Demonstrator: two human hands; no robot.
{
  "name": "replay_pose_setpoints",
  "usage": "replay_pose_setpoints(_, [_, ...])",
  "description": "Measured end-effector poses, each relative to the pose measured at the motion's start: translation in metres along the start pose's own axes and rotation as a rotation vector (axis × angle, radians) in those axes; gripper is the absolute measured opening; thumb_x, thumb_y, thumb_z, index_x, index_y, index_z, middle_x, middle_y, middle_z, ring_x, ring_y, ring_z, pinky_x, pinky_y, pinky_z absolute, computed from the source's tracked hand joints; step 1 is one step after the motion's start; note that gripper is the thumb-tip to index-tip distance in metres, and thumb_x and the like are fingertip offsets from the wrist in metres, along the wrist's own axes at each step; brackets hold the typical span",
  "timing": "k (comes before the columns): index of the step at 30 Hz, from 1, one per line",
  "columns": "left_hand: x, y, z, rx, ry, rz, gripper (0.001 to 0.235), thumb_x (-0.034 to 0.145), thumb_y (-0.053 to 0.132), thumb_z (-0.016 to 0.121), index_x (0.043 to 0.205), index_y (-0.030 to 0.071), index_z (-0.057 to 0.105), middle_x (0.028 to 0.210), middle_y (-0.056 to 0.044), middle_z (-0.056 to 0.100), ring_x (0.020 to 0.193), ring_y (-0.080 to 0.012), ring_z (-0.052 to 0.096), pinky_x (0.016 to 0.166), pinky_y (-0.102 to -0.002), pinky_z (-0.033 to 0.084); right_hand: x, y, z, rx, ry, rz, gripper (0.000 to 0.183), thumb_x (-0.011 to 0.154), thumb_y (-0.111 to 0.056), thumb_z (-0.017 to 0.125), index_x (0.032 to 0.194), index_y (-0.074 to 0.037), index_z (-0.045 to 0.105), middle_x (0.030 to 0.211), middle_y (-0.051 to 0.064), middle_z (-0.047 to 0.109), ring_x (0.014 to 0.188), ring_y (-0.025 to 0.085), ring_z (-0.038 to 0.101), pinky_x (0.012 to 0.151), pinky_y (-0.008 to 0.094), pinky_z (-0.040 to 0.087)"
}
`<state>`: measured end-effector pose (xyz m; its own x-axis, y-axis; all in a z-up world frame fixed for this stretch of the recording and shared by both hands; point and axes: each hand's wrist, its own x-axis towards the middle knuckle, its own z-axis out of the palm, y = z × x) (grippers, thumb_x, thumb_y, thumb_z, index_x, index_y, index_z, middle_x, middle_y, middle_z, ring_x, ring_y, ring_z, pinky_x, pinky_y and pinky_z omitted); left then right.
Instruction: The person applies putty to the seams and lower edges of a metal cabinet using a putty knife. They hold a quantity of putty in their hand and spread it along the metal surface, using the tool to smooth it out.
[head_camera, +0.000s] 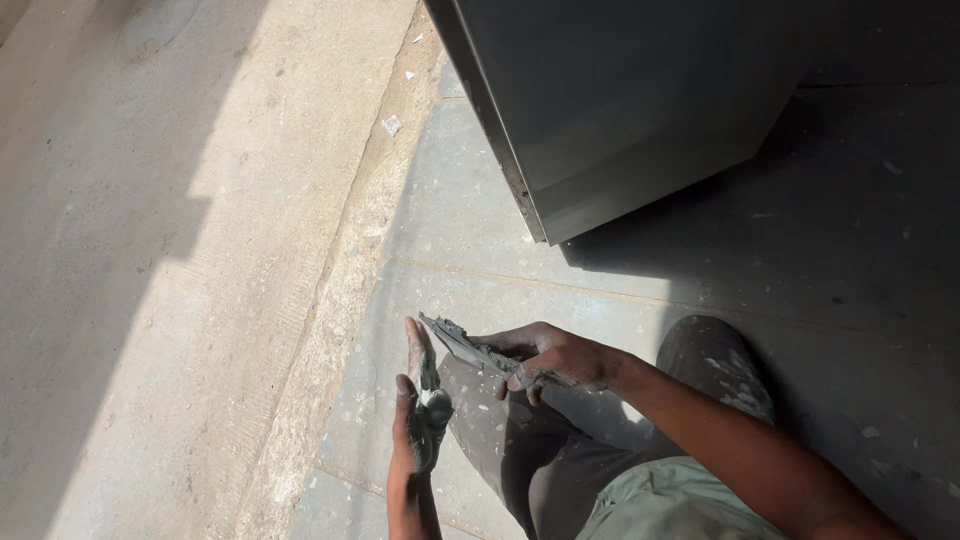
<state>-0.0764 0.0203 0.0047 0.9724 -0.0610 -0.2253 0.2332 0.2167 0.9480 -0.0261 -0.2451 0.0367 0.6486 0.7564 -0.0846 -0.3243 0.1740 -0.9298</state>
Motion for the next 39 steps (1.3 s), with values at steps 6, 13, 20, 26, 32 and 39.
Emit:
replay_pose_setpoints(6, [0.038, 0.023, 0.07, -0.058, -0.261, -0.32, 0.107, 0.089, 0.081, 0.026, 0.161, 0.002, 0.021, 0.166, -0.025, 0.025, 0.152, -0.0305, 0.028, 0.122, -0.047, 0.024, -0.052, 0.033, 0.015, 0.073, -0.101, 0.101, 0.078, 0.075, -0.009, 0.062, 0.152, 0.003, 0.049, 0.1, 0.021, 0.072, 0.082, 0.021, 0.074, 0.062, 0.031, 0.06])
replay_pose_setpoints(13, [0.041, 0.041, 0.148, -0.044, 0.066, 0.738, 0.109, 0.092, 0.086, 0.026, 0.162, 0.001, 0.019, 0.167, -0.03, 0.027, 0.155, -0.0409, 0.032, 0.128, -0.059, 0.026, -0.103, 0.004, 0.003, 0.047, 0.128, -0.179, 0.073, 0.08, -0.009, 0.066, 0.149, 0.006, 0.047, 0.108, 0.015, 0.073, 0.086, 0.017, 0.072, 0.063, 0.031, 0.06])
replay_pose_setpoints(20, [0.041, 0.016, 0.193, -0.033, 0.099, 0.908, 0.121, 0.085, 0.093, 0.038, 0.162, 0.0, 0.024, 0.162, -0.033, 0.037, 0.146, -0.048, 0.046, 0.117, -0.063, 0.046, -0.084, 0.034, 0.016, 0.22, 0.239, -0.343, 0.071, 0.087, -0.01, 0.066, 0.154, 0.005, 0.05, 0.081, 0.007, 0.055, 0.058, 0.008, 0.043, 0.053, 0.022, 0.04])
replay_pose_setpoints(26, [0.045, 0.024, 0.171, -0.821, -0.047, 0.615, 0.11, 0.088, 0.083, 0.037, 0.164, 0.006, 0.014, 0.166, -0.03, 0.022, 0.148, -0.0469, 0.036, 0.118, -0.062, 0.036, -0.064, 0.07, -0.002, -0.729, 0.414, -0.826, 0.079, 0.078, -0.004, 0.061, 0.155, 0.005, 0.043, 0.123, 0.029, 0.063, 0.11, 0.032, 0.058, 0.096, 0.039, 0.049])
replay_pose_setpoints(32, [0.046, 0.032, 0.128, -0.461, -0.148, 0.424, 0.105, 0.09, 0.077, 0.038, 0.164, 0.007, 0.013, 0.168, -0.027, 0.021, 0.149, -0.0446, 0.037, 0.119, -0.061, 0.036, -0.084, 0.068, -0.042, -0.065, 0.412, 0.124, 0.08, 0.076, -0.015, 0.063, 0.154, -0.008, 0.046, 0.095, 0.023, 0.07, 0.089, 0.026, 0.07, 0.066, 0.039, 0.053])
replay_pose_setpoints(39, [0.07, 0.004, 0.134, -0.493, -0.189, 0.17, 0.101, 0.093, 0.071, 0.04, 0.163, 0.002, 0.013, 0.165, -0.032, 0.018, 0.142, -0.0528, 0.041, 0.115, -0.061, 0.04, -0.069, 0.059, -0.035, -0.245, 0.001, 0.039, 0.083, 0.075, -0.008, 0.066, 0.155, 0.005, 0.053, 0.097, 0.018, 0.073, 0.084, 0.021, 0.066, 0.077, 0.032, 0.059])
